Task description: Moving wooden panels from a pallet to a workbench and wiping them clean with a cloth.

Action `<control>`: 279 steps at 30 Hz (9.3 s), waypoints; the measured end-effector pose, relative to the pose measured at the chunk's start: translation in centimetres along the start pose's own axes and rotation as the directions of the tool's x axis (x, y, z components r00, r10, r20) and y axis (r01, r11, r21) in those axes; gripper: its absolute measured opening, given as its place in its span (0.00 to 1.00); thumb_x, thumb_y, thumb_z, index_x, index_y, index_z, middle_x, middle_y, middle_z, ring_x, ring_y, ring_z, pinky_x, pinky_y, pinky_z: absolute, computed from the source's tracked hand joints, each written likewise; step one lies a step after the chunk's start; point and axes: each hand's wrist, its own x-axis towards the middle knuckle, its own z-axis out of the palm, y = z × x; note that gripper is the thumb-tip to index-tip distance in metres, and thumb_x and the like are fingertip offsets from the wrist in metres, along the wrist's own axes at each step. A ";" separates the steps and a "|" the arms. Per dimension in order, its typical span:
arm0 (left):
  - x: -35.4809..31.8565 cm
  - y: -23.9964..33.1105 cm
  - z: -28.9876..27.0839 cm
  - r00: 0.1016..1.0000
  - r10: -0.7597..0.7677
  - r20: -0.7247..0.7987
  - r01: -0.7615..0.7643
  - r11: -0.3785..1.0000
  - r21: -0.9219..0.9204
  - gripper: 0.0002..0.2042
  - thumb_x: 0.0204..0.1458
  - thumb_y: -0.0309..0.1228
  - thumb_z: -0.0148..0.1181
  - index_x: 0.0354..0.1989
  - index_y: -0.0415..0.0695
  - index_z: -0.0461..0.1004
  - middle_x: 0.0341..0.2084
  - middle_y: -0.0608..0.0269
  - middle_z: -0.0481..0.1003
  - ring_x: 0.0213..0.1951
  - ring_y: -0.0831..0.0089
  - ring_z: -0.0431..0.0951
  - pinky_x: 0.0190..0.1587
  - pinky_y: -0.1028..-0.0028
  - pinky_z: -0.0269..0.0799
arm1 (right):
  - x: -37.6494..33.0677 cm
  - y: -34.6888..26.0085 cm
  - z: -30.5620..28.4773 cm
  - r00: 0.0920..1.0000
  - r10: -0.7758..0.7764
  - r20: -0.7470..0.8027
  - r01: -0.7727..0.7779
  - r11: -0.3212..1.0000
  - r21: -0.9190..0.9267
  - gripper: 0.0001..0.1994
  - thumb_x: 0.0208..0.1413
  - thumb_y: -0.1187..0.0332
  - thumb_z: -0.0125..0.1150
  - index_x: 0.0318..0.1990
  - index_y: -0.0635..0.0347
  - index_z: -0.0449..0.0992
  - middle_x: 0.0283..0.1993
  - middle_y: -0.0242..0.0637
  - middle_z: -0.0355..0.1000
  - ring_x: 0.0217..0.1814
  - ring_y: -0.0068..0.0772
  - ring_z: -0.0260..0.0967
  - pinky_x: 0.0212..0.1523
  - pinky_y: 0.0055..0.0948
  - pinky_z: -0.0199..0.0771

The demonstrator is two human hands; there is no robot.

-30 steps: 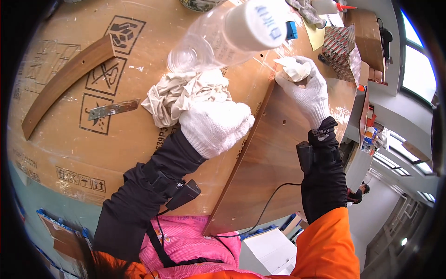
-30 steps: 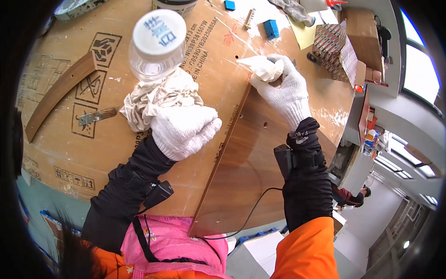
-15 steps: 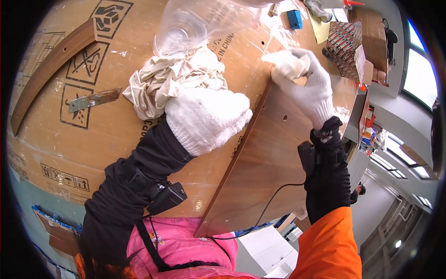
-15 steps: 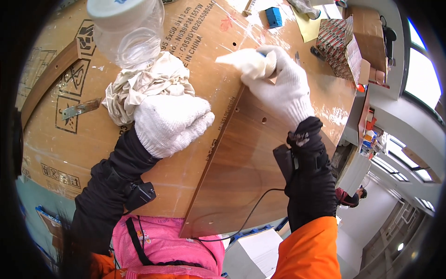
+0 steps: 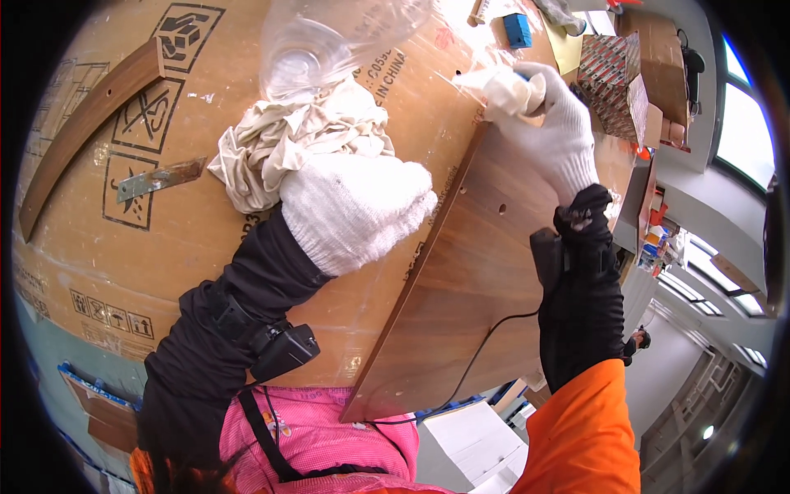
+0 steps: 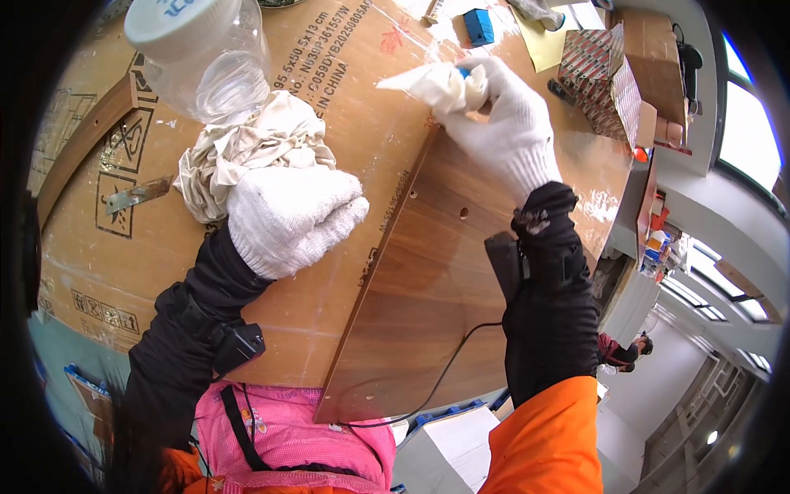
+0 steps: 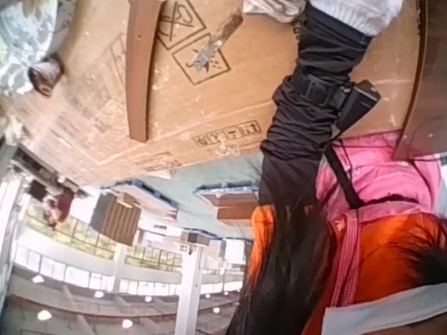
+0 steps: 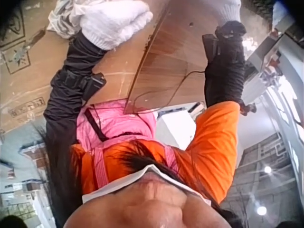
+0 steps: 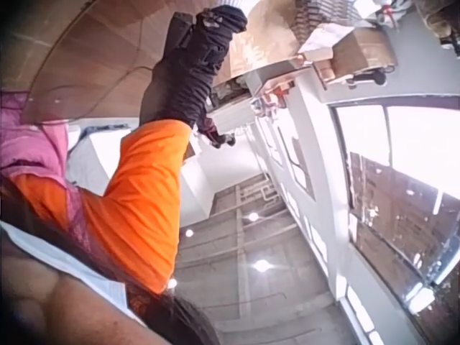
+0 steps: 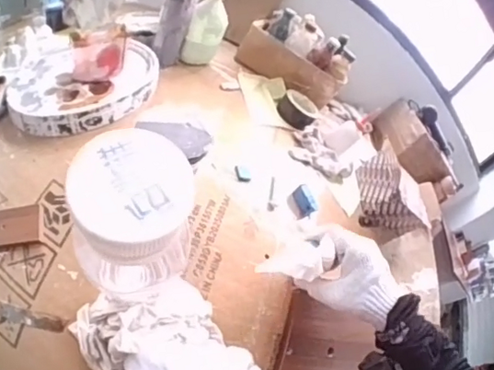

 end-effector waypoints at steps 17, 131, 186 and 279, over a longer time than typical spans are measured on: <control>0.1 0.1 0.1 1.000 0.005 0.006 -0.005 1.000 -0.014 0.06 0.49 0.32 0.66 0.32 0.45 0.79 0.24 0.60 0.78 0.26 0.61 0.79 0.30 0.67 0.74 | 0.3 1.3 0.0 0.996 -0.007 -0.090 0.015 0.996 0.093 0.19 0.47 0.68 0.72 0.45 0.63 0.74 0.35 0.31 0.77 0.37 0.15 0.71 0.42 0.19 0.74; 0.1 -0.1 1.2 0.960 -0.099 -0.261 0.086 0.995 -0.059 0.06 0.51 0.27 0.62 0.38 0.42 0.78 0.24 0.55 0.77 0.27 0.59 0.80 0.31 0.69 0.75 | -14.1 -6.6 4.1 0.986 -0.121 0.112 0.105 0.985 0.139 0.15 0.38 0.67 0.71 0.34 0.56 0.74 0.30 0.40 0.72 0.33 0.47 0.72 0.35 0.38 0.74; -9.3 0.1 -2.1 0.992 0.128 -0.023 -0.128 0.991 -0.032 0.08 0.53 0.34 0.56 0.27 0.43 0.74 0.21 0.49 0.74 0.25 0.51 0.76 0.29 0.61 0.71 | -29.2 -14.4 12.4 0.935 -0.352 0.040 0.349 0.934 0.078 0.21 0.33 0.67 0.73 0.39 0.57 0.74 0.29 0.36 0.72 0.32 0.40 0.73 0.33 0.35 0.74; -8.6 0.6 -1.2 0.993 -0.109 -0.054 0.110 0.994 0.019 0.07 0.55 0.34 0.60 0.38 0.45 0.77 0.25 0.53 0.78 0.29 0.57 0.80 0.33 0.68 0.75 | -24.0 -12.3 8.1 0.972 -0.184 0.148 0.184 0.983 0.015 0.18 0.36 0.71 0.70 0.39 0.56 0.75 0.33 0.41 0.73 0.40 0.46 0.73 0.43 0.39 0.73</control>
